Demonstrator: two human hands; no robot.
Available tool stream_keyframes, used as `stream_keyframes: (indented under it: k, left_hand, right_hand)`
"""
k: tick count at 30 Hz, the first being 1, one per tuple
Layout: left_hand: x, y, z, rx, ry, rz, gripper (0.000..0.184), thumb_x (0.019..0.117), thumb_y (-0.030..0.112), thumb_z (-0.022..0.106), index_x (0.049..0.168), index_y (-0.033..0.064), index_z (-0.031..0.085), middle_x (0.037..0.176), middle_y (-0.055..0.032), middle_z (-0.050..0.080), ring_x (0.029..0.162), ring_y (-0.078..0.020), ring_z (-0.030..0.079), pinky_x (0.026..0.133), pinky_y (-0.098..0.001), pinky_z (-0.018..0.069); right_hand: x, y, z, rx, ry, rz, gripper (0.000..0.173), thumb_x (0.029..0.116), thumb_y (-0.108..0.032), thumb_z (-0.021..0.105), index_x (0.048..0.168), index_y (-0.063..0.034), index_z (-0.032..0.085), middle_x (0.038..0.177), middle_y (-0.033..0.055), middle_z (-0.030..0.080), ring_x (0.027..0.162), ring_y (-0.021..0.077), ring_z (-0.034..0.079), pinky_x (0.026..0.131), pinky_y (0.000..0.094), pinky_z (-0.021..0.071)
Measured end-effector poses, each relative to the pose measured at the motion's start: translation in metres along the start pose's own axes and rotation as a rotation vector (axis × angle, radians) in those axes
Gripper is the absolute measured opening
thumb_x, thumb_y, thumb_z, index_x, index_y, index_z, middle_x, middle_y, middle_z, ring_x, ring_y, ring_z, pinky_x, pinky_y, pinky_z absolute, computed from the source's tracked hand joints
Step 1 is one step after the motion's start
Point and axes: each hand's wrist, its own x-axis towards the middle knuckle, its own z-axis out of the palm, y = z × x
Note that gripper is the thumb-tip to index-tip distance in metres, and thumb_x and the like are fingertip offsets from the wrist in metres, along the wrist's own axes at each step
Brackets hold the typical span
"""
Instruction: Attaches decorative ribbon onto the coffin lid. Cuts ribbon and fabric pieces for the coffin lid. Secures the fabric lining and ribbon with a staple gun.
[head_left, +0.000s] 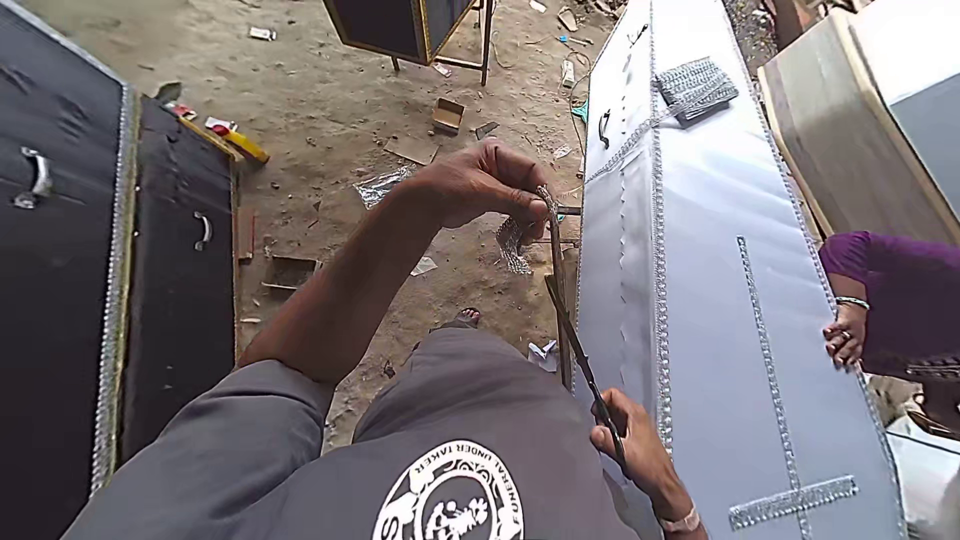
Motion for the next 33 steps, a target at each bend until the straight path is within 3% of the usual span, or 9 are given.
stream_keyframes:
  k: [5, 10, 16, 20, 25, 28, 30, 33]
  left_hand:
    - [0.025, 0.017, 0.009, 0.099, -0.153, 0.161, 0.011, 0.0996, 0.017, 0.066, 0.099, 0.0073, 0.071, 0.086, -0.0058, 0.075, 0.076, -0.0172, 0.074, 0.07, -0.0344, 0.0642]
    - [0.041, 0.016, 0.022, 0.099, -0.232, 0.175, 0.01, 0.0998, 0.015, 0.065, 0.098, 0.0068, 0.071, 0.086, -0.0057, 0.075, 0.074, -0.0175, 0.074, 0.066, -0.0347, 0.0641]
    - [0.048, 0.008, 0.037, 0.067, -0.327, 0.166, 0.012, 0.1004, 0.016, 0.064, 0.097, 0.0078, 0.072, 0.083, -0.005, 0.074, 0.073, -0.0173, 0.073, 0.071, -0.0374, 0.0639]
    - [0.054, 0.0, 0.049, 0.059, -0.38, 0.169, 0.014, 0.1007, 0.021, 0.065, 0.095, 0.0104, 0.072, 0.082, -0.0027, 0.074, 0.076, -0.0165, 0.073, 0.081, -0.0436, 0.0624]
    - [0.064, -0.019, 0.069, 0.0, -0.494, 0.156, 0.015, 0.0991, 0.019, 0.067, 0.097, 0.0054, 0.072, 0.085, -0.0072, 0.075, 0.079, -0.0197, 0.075, 0.086, -0.0472, 0.0621]
    - [0.07, -0.022, 0.088, 0.042, -0.51, 0.164, 0.015, 0.0998, 0.019, 0.066, 0.099, 0.0057, 0.072, 0.087, -0.0069, 0.076, 0.086, -0.0203, 0.075, 0.091, -0.0483, 0.0608]
    - [0.073, -0.019, 0.102, 0.127, -0.508, 0.157, 0.011, 0.0993, 0.013, 0.067, 0.101, 0.0043, 0.073, 0.09, -0.0069, 0.076, 0.089, -0.019, 0.075, 0.089, -0.0434, 0.0617]
    - [0.08, -0.01, 0.117, 0.279, -0.445, 0.181, 0.007, 0.0958, 0.007, 0.07, 0.096, 0.0011, 0.073, 0.091, -0.0095, 0.076, 0.091, -0.0209, 0.075, 0.087, -0.0411, 0.0629]
  right_hand:
    - [-0.002, 0.006, 0.002, -0.106, -0.031, 0.04, 0.09, 0.0581, -0.093, 0.066, 0.098, -0.0122, 0.068, 0.07, -0.0054, 0.059, 0.059, 0.0081, 0.054, 0.056, 0.0339, 0.0491]
    - [0.004, 0.001, 0.006, -0.117, -0.098, 0.025, 0.085, 0.0582, -0.088, 0.068, 0.098, -0.0134, 0.068, 0.072, -0.0045, 0.059, 0.062, 0.0102, 0.056, 0.058, 0.0364, 0.0496]
    - [0.011, -0.004, 0.009, -0.151, -0.168, 0.029, 0.079, 0.0611, -0.084, 0.071, 0.096, -0.0141, 0.068, 0.075, -0.0015, 0.06, 0.068, 0.0143, 0.059, 0.063, 0.0411, 0.0509]
    - [0.019, -0.004, 0.013, -0.174, -0.205, 0.045, 0.08, 0.0649, -0.084, 0.07, 0.098, -0.0115, 0.067, 0.078, 0.0021, 0.062, 0.072, 0.0181, 0.061, 0.068, 0.0445, 0.0515]
    - [0.029, -0.011, 0.019, -0.193, -0.223, 0.031, 0.077, 0.069, -0.084, 0.068, 0.093, -0.0108, 0.066, 0.077, 0.0035, 0.059, 0.073, 0.0203, 0.06, 0.068, 0.0466, 0.0495]
    - [0.033, -0.012, 0.023, -0.122, -0.213, 0.108, 0.073, 0.0747, -0.08, 0.069, 0.089, -0.0089, 0.065, 0.075, 0.0042, 0.057, 0.069, 0.0196, 0.058, 0.066, 0.0449, 0.0486]
    - [0.035, -0.008, 0.025, -0.02, -0.2, 0.151, 0.067, 0.0788, -0.076, 0.069, 0.083, -0.0093, 0.062, 0.067, 0.0018, 0.056, 0.057, 0.0148, 0.056, 0.057, 0.0378, 0.0489]
    - [0.029, -0.001, 0.022, 0.043, -0.155, 0.143, 0.065, 0.0782, -0.073, 0.073, 0.08, -0.0094, 0.061, 0.063, 0.0011, 0.055, 0.053, 0.0141, 0.055, 0.054, 0.0361, 0.0489]
